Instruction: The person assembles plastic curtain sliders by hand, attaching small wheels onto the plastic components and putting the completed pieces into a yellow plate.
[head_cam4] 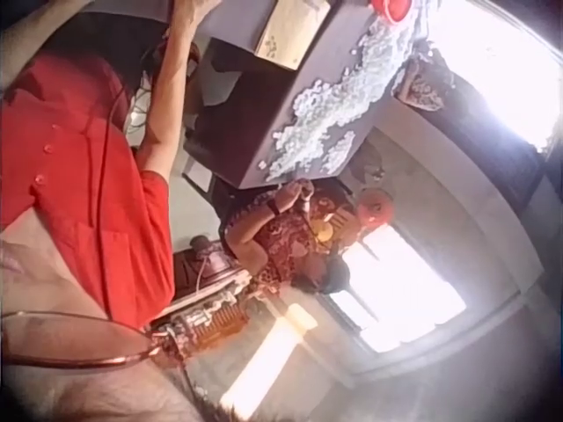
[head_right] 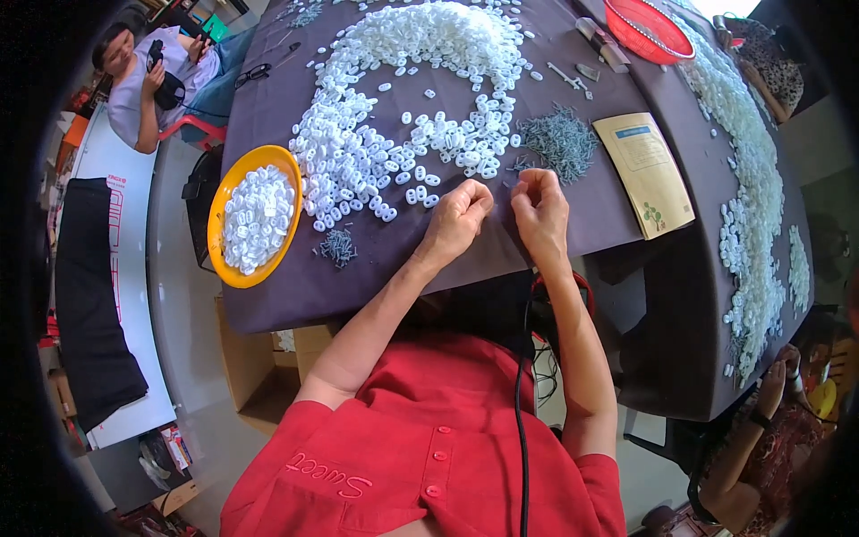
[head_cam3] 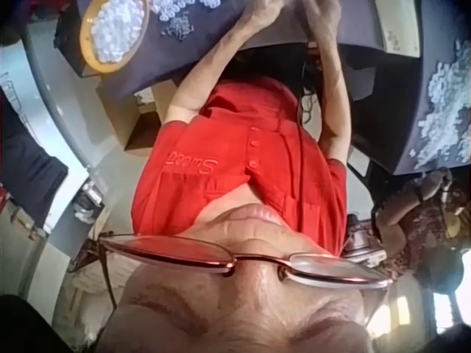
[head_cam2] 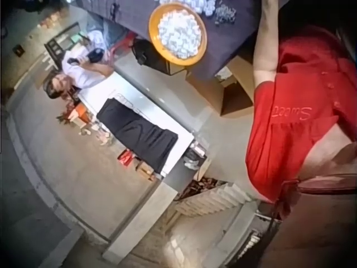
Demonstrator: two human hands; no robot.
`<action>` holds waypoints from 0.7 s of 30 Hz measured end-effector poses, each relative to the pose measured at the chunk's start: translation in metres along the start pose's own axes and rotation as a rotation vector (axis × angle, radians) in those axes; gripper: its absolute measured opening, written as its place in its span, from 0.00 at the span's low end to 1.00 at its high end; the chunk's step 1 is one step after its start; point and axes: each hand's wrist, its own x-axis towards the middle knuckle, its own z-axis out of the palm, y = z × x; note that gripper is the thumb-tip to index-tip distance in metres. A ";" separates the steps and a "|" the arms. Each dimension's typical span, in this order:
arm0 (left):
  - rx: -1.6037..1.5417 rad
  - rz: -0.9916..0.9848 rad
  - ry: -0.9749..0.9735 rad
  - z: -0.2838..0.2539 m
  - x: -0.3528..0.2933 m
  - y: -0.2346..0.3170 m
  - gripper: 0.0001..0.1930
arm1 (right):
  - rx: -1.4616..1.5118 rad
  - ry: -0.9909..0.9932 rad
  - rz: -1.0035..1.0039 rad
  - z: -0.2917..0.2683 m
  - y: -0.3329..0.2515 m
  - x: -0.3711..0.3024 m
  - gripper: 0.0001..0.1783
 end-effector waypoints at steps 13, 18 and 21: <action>-0.118 -0.043 0.060 -0.004 0.001 0.004 0.05 | 0.347 -0.308 0.171 0.006 -0.005 -0.015 0.05; -0.546 -0.265 0.053 -0.014 -0.001 0.015 0.06 | 0.411 -0.277 0.178 0.009 -0.002 -0.013 0.03; -0.601 -0.275 0.136 -0.014 -0.001 0.015 0.07 | 0.402 -0.277 0.175 0.010 -0.003 -0.012 0.03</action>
